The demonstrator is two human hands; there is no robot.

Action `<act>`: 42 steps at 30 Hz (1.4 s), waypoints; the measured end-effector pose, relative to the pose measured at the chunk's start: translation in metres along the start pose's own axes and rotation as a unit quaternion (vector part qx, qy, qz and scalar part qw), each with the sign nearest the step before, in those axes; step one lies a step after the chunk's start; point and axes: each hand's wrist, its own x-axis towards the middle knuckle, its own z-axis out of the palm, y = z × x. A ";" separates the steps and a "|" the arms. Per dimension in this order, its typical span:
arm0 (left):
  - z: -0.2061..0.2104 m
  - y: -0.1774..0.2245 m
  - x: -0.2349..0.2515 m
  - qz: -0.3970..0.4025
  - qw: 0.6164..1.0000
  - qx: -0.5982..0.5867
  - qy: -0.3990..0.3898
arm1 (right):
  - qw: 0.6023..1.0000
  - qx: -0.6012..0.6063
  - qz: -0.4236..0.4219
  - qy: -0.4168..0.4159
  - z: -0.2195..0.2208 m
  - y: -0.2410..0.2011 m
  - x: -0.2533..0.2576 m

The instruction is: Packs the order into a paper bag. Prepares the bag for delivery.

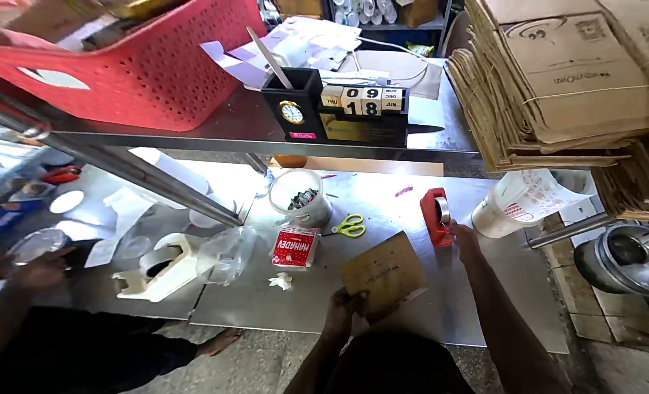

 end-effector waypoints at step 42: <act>0.001 0.024 0.006 -0.022 0.997 0.035 0.061 | 0.966 0.148 -0.047 -0.208 0.017 -0.022 -0.169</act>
